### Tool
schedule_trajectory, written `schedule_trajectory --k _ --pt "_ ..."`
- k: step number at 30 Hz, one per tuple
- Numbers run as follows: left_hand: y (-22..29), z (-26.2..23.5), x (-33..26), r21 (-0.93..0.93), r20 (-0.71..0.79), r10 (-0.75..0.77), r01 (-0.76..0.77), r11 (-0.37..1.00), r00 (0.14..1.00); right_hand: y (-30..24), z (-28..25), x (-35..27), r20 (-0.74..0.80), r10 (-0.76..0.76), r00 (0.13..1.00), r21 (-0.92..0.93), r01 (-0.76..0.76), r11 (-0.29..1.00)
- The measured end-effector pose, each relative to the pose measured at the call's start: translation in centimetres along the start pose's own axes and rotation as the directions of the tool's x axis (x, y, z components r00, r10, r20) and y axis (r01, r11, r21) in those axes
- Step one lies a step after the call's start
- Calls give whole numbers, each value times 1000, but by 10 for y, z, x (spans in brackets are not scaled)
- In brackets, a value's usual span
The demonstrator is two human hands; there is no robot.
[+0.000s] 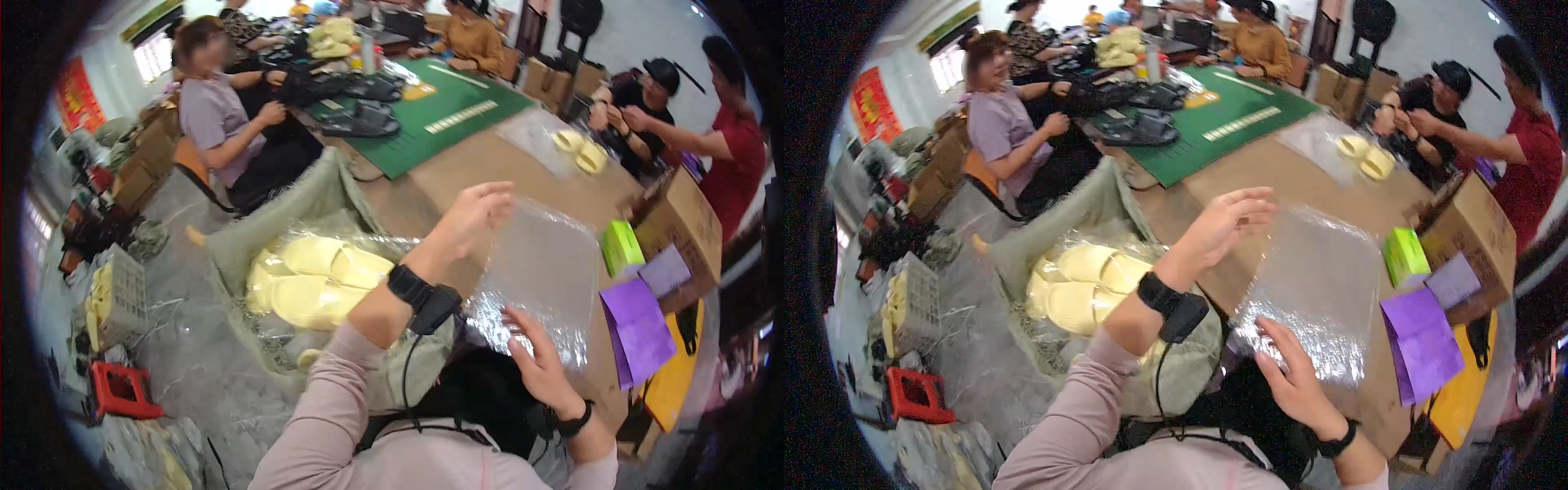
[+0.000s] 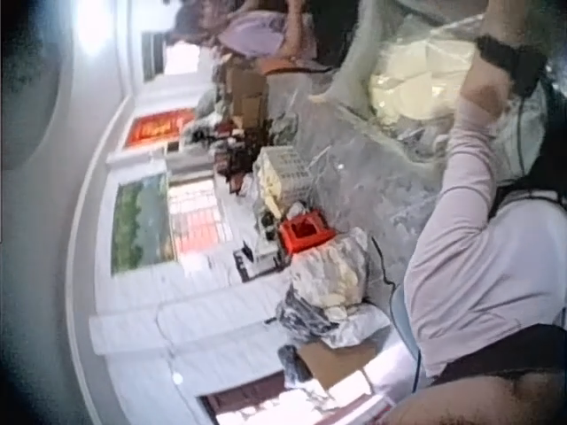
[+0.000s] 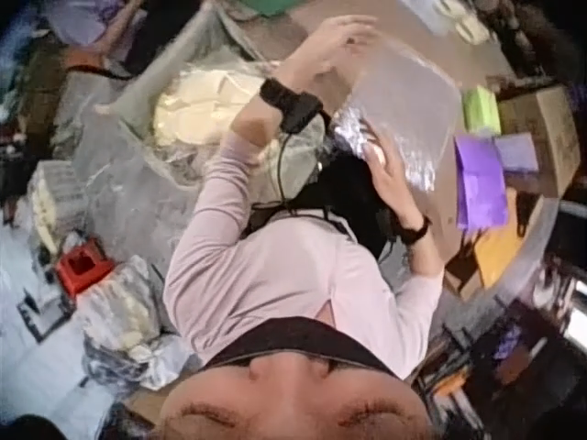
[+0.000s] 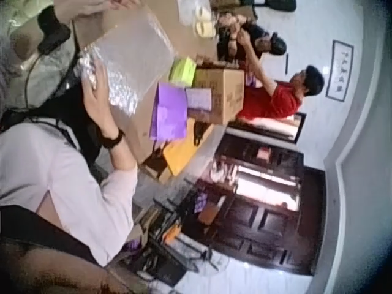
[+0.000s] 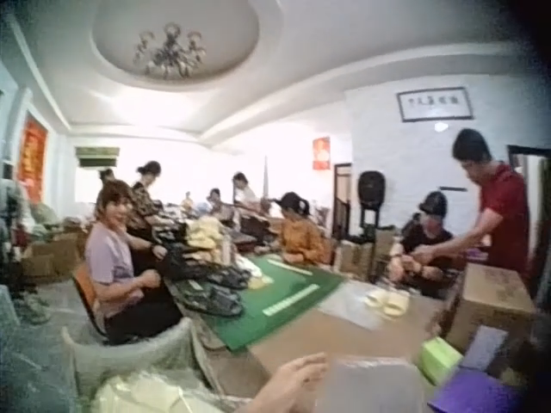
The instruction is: The person is packing yellow and black slides into plastic bags and organizing them on a table in a shoe manufacturing environment.
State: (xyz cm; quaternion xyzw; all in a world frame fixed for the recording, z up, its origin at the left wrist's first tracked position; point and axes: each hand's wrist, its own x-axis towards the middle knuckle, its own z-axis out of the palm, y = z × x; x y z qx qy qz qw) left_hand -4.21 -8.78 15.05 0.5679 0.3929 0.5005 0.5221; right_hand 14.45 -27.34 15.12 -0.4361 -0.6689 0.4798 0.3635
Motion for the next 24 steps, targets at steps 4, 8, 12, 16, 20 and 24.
schedule_trajectory --k 4,8,12,16,20,24 --pt "-32 60 14 -764 563 -99 562 316 821 -12 14 1 -22 -301 953 -448 260 855" --pt "-56 92 17 -801 590 -55 592 83 806 0 21 -6 -81 -361 929 -614 239 752" --pt "-60 91 16 -835 550 -83 550 -28 831 3 34 -7 -53 -366 929 -684 233 691" --pt "-55 86 27 -853 522 -91 519 -58 848 4 34 1 32 -337 941 -710 259 655" --pt "-58 81 36 -842 528 -28 519 -146 849 5 36 7 50 -335 941 -712 269 649" --pt "-66 67 39 -862 502 -56 495 -106 863 13 40 16 68 -341 938 -670 296 681"
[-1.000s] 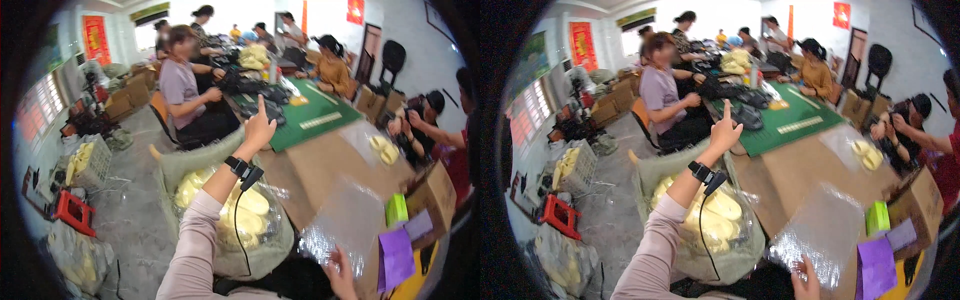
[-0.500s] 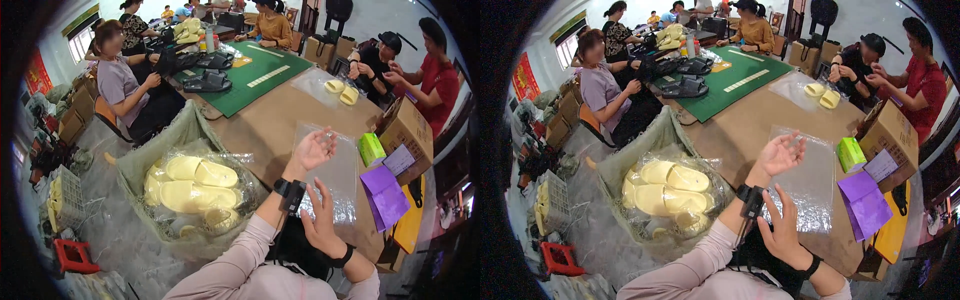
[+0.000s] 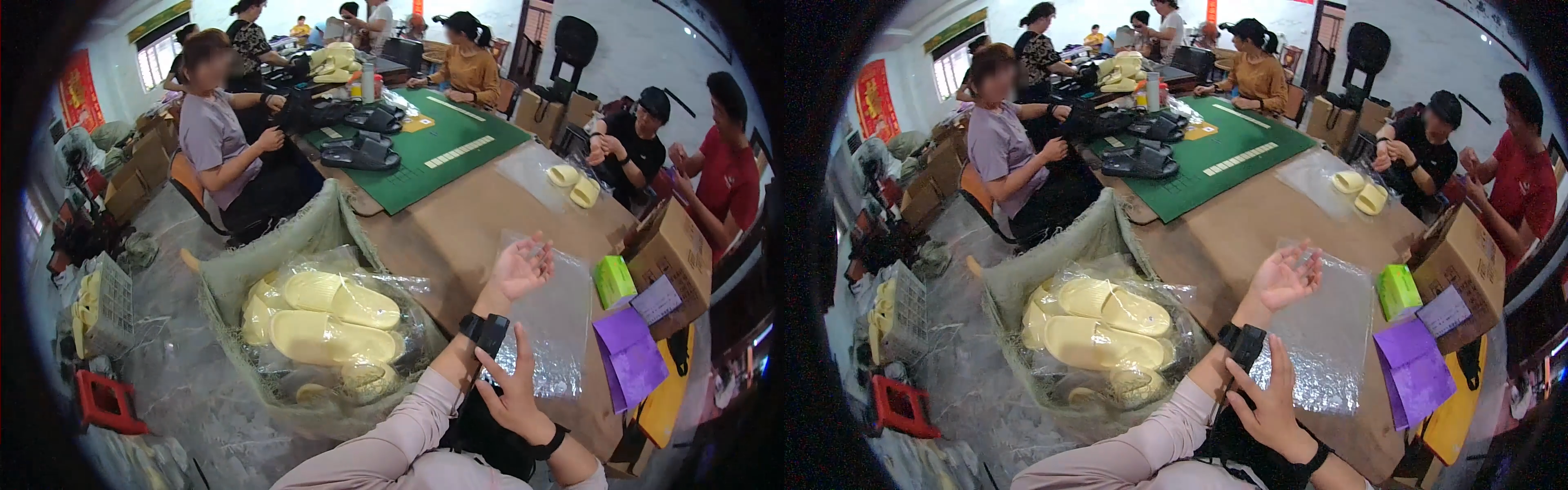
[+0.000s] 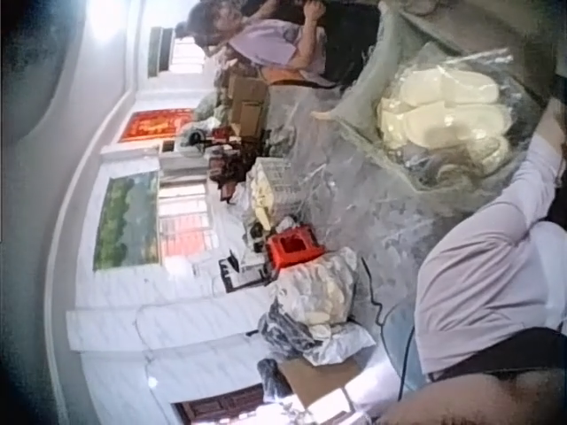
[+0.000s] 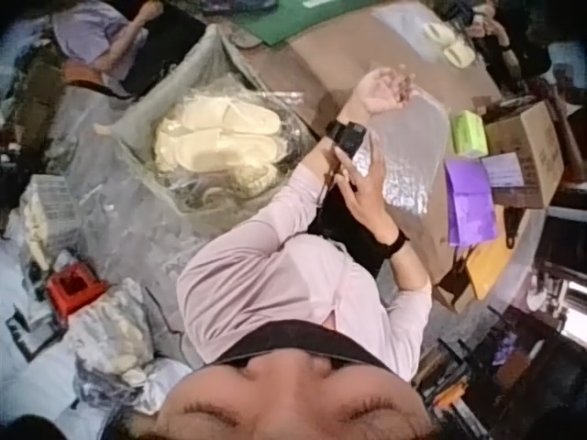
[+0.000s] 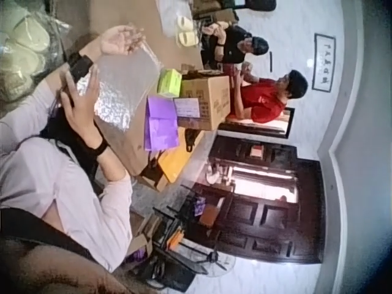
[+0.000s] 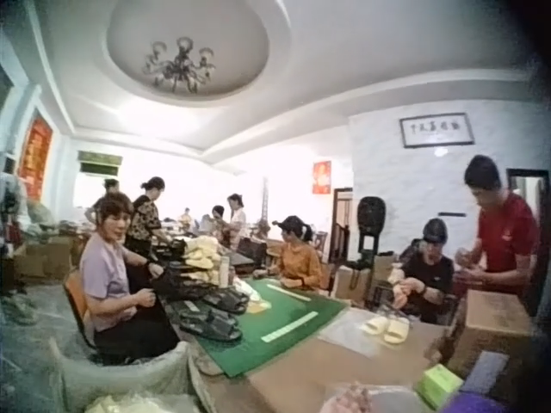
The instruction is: The person is packing yellow and black slides into plastic bags and organizing them on a table in a shoe manufacturing environment.
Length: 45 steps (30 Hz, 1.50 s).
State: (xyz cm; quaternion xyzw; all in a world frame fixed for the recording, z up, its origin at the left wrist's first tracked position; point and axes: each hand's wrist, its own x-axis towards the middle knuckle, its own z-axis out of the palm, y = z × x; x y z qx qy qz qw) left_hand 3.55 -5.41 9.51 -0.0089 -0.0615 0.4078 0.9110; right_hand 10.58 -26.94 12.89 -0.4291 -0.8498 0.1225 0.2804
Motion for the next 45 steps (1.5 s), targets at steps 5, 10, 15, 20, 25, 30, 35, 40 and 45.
schedule_trajectory --k 5,10,15,20,25,30,35,40,45 --pt "-10 -8 6 26 6 17 -17 1000 1000 4 -2 -11 -20 -42 999 -25 42 999" --pt "-12 -28 -1 -14 8 37 -36 999 999 1 4 -21 12 -40 999 54 40 998" --pt "57 -8 -35 195 -41 152 -141 971 988 -1 -4 -32 -25 57 998 184 -52 982" --pt "131 108 -91 821 176 821 -542 182 543 8 -19 -36 -89 205 975 354 -161 921" --pt "49 94 -64 655 591 538 33 -755 602 12 -25 1 -122 152 981 278 -114 954" --pt "-60 23 -39 18 704 -89 -143 -990 705 15 -34 4 -120 42 992 -16 -44 999" --pt "-92 5 -19 105 689 -55 -174 -979 723 -1 -26 -9 154 25 988 33 -31 999" --pt "-85 -2 -13 244 523 -31 -184 -952 852 5 -24 1 -239 78 968 -74 -98 992" --pt "-94 -12 1 287 598 14 -198 -937 801 -21 -24 -1 133 -144 981 -1 146 989"
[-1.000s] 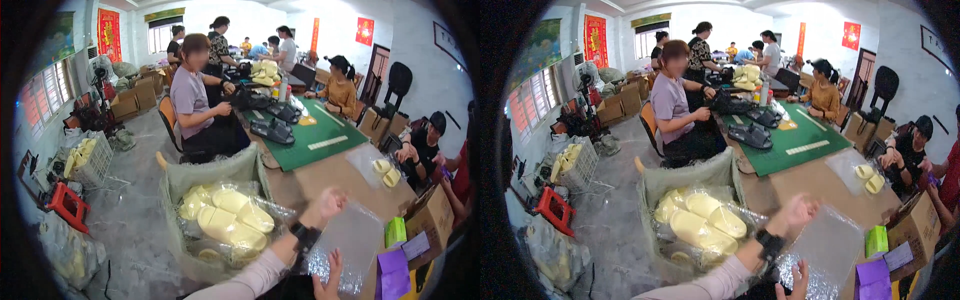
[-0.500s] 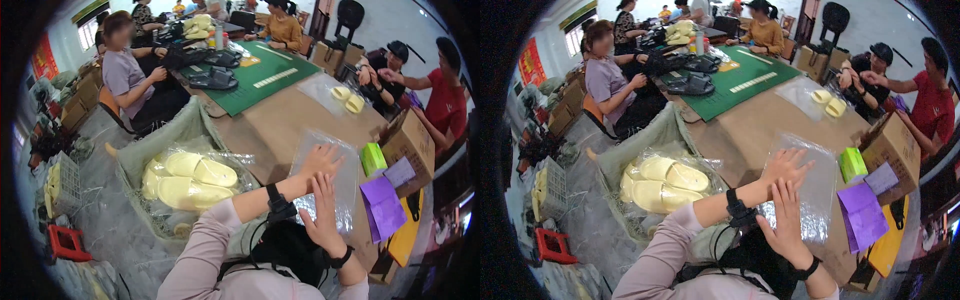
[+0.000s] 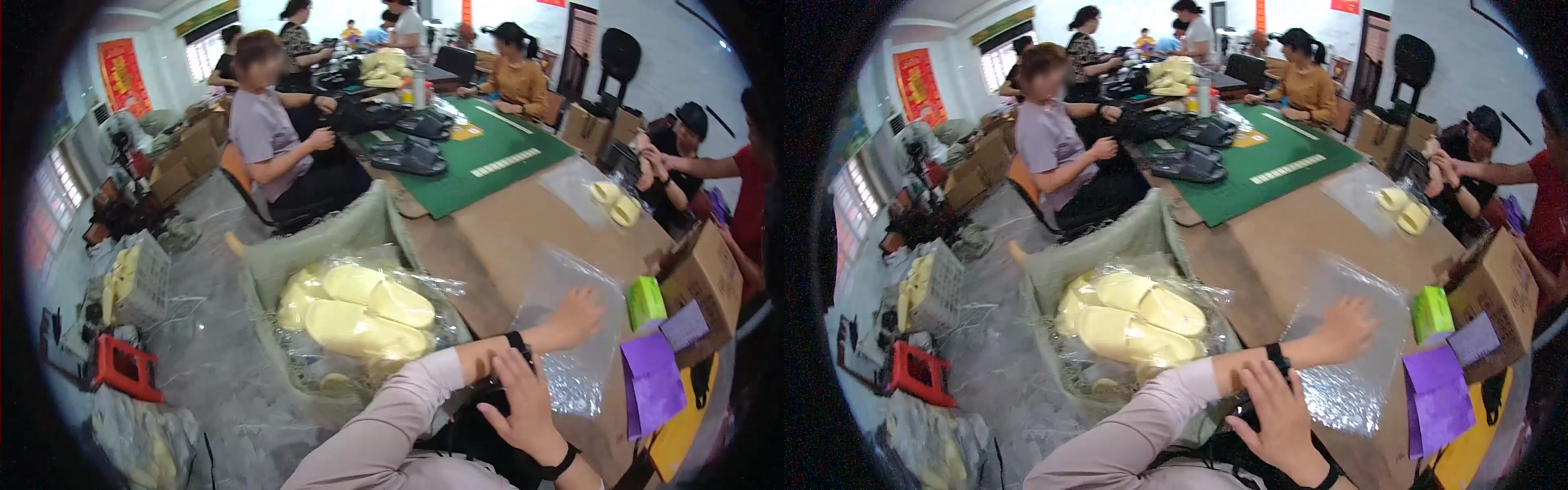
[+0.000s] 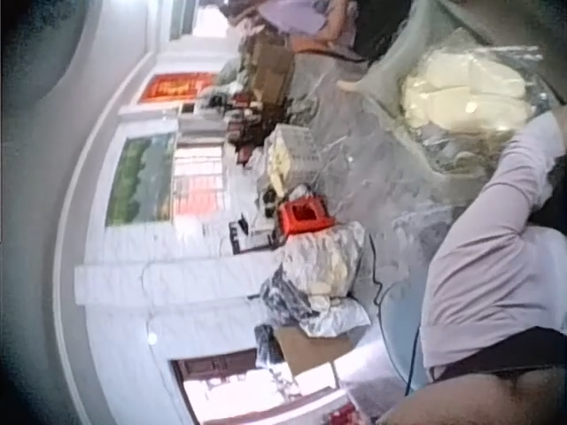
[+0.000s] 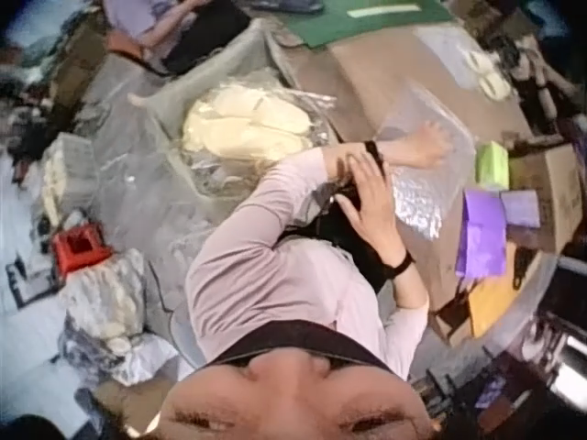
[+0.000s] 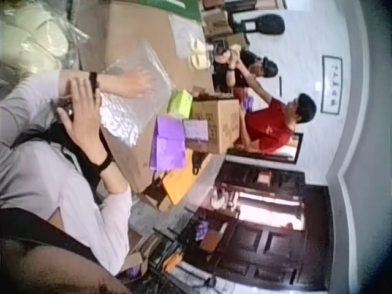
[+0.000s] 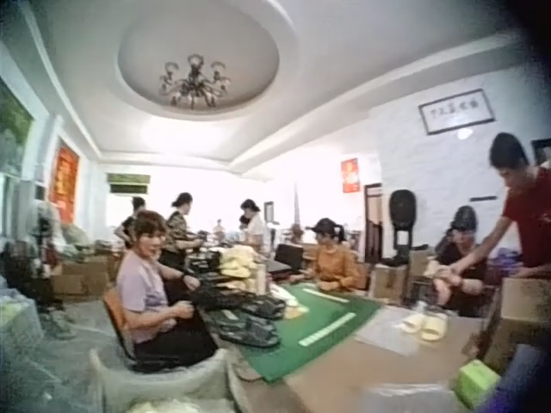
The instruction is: The person is packing yellow and black slides into plastic bags and organizing them on a table in a shoe manufacturing environment.
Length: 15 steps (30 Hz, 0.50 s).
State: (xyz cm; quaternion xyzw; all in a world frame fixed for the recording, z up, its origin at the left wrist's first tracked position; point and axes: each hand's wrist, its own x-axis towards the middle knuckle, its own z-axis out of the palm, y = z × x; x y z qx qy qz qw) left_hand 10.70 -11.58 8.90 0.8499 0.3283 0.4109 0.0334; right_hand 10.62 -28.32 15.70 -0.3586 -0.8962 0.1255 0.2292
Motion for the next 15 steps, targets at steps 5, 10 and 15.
schedule_trajectory --k 5,10,15 --pt "-7 -2 -8 -21 69 -43 44 999 997 24 13 1 -218 191 957 -122 -221 968" --pt "-4 5 -16 -49 84 -75 79 996 994 -11 7 -3 37 -88 995 -210 94 973" --pt "-9 8 -19 -84 113 -100 110 990 989 1 16 -6 -139 125 982 35 -121 992"
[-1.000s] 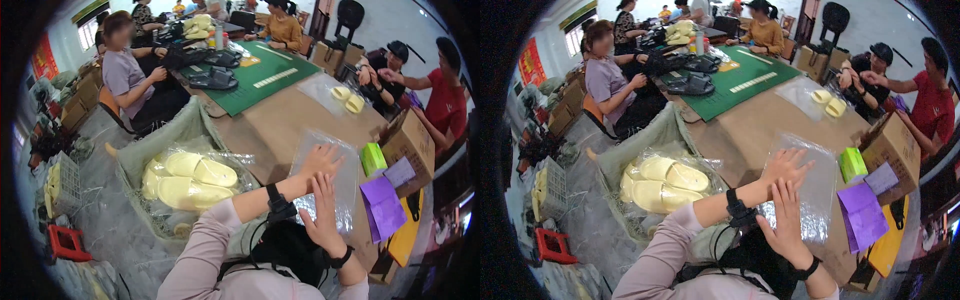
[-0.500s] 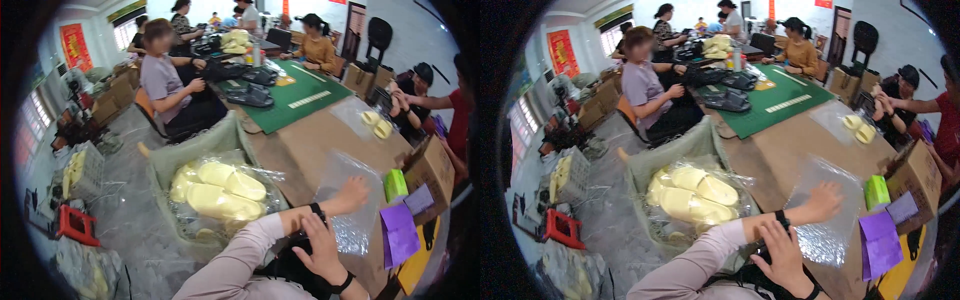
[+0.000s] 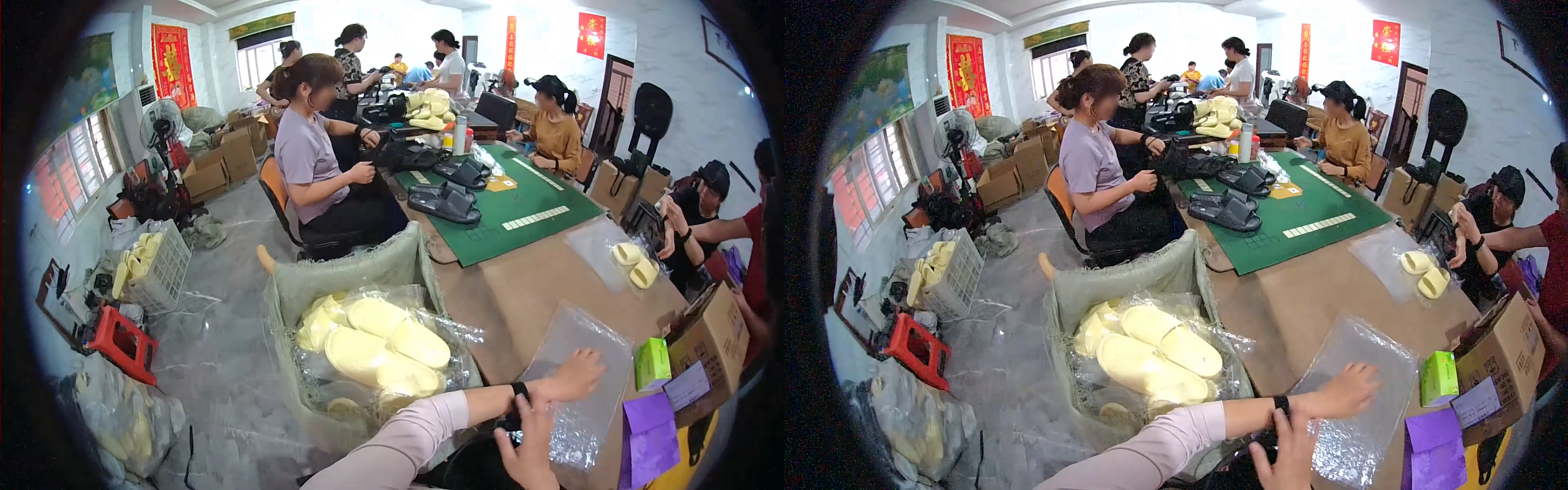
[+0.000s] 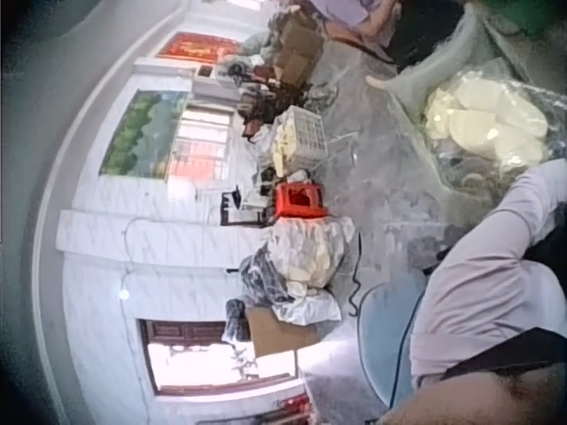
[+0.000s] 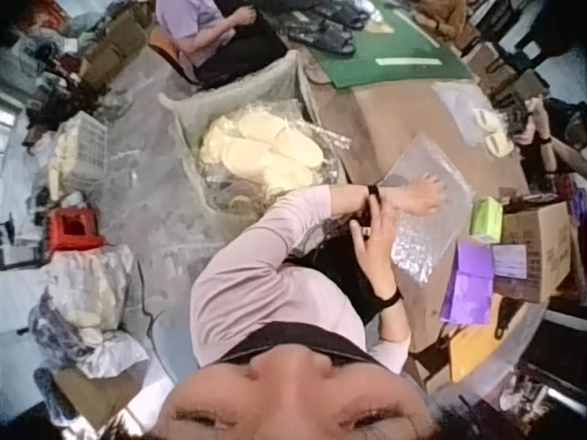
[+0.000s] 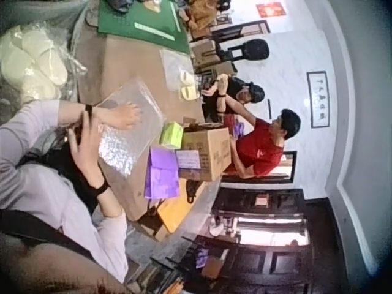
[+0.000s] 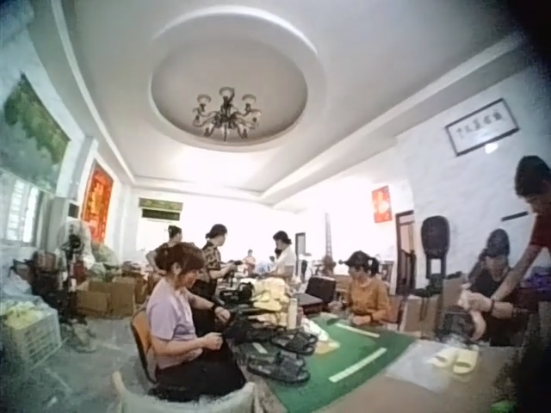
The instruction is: The person is packing yellow and black slides into plastic bags and organizing them on a table in a shoe manufacturing environment.
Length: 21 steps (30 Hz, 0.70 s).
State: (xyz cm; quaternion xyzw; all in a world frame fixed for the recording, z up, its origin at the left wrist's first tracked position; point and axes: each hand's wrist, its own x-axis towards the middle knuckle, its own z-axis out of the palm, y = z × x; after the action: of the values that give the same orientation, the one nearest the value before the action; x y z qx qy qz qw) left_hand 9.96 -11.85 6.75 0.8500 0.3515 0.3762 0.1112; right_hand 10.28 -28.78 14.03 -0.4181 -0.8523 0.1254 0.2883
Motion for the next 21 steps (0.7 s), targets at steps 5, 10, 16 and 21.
schedule_trajectory --k 5,10,16,21 --pt "-39 -26 -4 37 -33 -65 66 997 997 -7 -16 -8 30 -201 979 187 192 963" --pt "-125 -204 18 -674 -586 -614 103 731 529 13 -25 -40 21 44 999 307 -49 950" --pt "-148 -334 6 -654 -713 -652 90 751 259 25 -21 -55 83 162 983 437 -182 881" --pt "-111 -277 -6 -679 -89 -709 478 557 700 31 -20 -58 77 145 987 396 -163 903"
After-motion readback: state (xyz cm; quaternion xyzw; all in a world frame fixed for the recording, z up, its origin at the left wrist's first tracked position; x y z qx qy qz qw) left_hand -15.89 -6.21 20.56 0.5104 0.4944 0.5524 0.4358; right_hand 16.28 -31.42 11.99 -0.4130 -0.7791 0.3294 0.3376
